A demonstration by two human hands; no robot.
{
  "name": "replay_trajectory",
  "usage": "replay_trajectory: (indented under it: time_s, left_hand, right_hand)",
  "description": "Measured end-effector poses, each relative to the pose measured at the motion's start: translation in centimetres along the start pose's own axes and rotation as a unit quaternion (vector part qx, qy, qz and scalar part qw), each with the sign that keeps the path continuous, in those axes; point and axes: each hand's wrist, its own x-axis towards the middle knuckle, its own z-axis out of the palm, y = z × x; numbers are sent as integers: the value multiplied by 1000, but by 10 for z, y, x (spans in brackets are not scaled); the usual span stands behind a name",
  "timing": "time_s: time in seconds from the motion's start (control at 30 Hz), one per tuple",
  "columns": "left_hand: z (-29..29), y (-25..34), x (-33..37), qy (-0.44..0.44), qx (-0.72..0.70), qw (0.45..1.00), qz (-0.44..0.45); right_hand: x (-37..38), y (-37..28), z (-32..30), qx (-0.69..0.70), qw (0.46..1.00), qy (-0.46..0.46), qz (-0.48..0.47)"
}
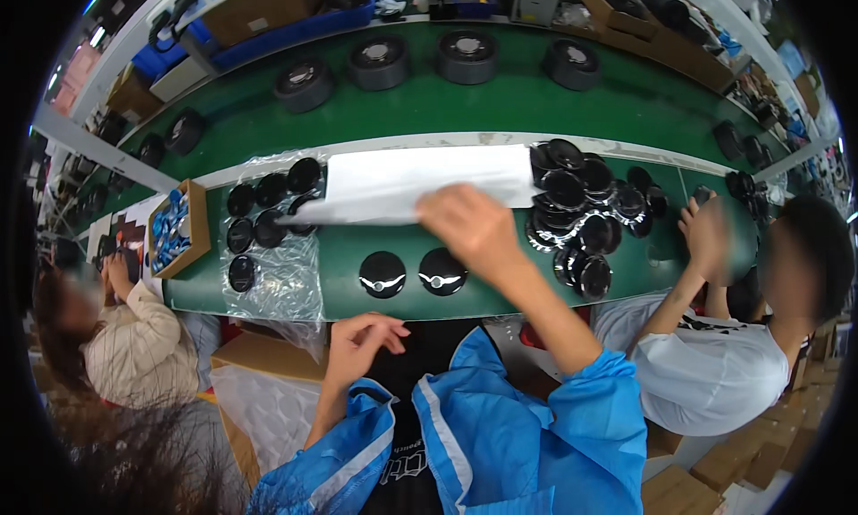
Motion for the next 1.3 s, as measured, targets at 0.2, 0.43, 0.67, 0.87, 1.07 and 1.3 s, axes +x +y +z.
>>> replay_trajectory:
  time_s: [0.2, 0.43, 0.67, 0.87, 1.07, 1.3]
  left_hand:
    - [-14, 46, 7, 43, -372, 906, -200]
    - [-27, 72, 43, -96, 152, 984, 7]
    - [-11, 80, 28, -7, 140, 981, 132]
    - [-3, 69, 27, 75, 66, 992, 80]
    - [6, 57, 13, -3, 138, 983, 121]
    - [23, 11, 11, 57, 123, 989, 58]
  right_hand:
    - [-26, -125, -34, 88, 962, -157, -208]
    - [-6, -75, -56, 107, 966, -2, 234]
    - [10, -83, -38, 345, 875, -79, 331]
    - [14, -107, -38, 198, 958, -69, 197]
    - [-14, -108, -39, 190, 958, -144, 158]
    - [-52, -109, -29, 37, 994, -99, 24]
